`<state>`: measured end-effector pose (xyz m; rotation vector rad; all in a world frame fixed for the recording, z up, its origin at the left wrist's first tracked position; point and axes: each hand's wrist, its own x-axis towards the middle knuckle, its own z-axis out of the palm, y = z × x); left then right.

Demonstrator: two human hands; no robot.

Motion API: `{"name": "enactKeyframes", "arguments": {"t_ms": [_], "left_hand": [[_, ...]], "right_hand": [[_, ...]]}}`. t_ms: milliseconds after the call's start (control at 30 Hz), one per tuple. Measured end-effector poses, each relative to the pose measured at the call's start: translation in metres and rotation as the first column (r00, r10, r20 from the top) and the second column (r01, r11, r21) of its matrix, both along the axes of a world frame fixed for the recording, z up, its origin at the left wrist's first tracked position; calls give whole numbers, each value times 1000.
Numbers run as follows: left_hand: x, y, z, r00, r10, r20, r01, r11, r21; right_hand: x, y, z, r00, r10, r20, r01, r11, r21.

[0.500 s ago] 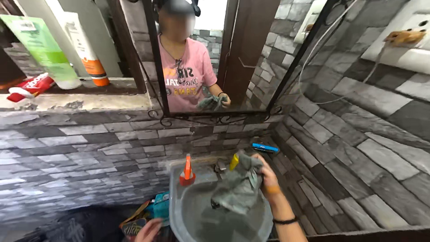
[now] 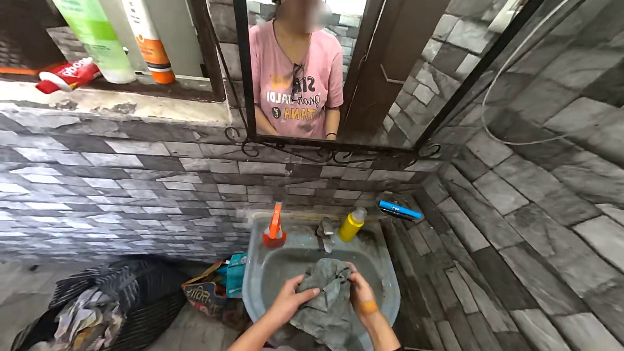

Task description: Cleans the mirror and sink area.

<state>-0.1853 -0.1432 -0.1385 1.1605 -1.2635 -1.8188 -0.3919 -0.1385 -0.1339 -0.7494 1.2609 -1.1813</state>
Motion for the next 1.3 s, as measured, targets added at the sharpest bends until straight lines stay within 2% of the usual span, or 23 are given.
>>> {"name": "enactKeyframes", "arguments": {"t_ms": [100,400,567,700,833,900,933,967,1067,1167,1233,1300], "left_hand": [[4,-5,0,998,50,-26,-50,999,9],[-4,-15,10,977,187,-105,-164,966,201],[-4,-15,9,965,241,-104,-210,946,248],[-3,-14,8,958,263,-110,-229,940,254],[-3,-18,8,972,219,-81,-192,947,257],[-3,-18,9,982,176,-64,-155,957,246],[-4,-19,11,988,144,-51,-129,964,232],[-5,-18,14,993,107,-43,-96,973,210],[-9,-16,27,996,50,-75,-45,997,65],[-5,-11,42,986,104,-130,-114,990,-78],[3,-5,51,970,198,-143,-216,969,-120],[14,4,56,931,329,-159,-348,931,-112]], "right_hand": [[-24,-7,-18,986,109,-128,-103,994,47],[-34,-12,-29,928,292,-231,-275,956,105],[-38,-25,-25,927,309,-213,-276,946,170],[-37,-40,-19,898,338,-280,-295,937,186],[-35,-56,-23,871,321,-371,-274,946,173],[-34,-65,-26,840,336,-426,-311,942,130],[-36,-69,-26,807,379,-452,-379,921,95],[-36,-71,-24,759,453,-467,-479,875,70],[-30,-65,-10,581,700,-414,-762,647,26],[-15,-44,-6,521,804,-287,-838,546,8],[-3,-33,-4,538,813,-224,-837,547,-22],[8,-22,4,642,748,-167,-765,637,-90]]}}
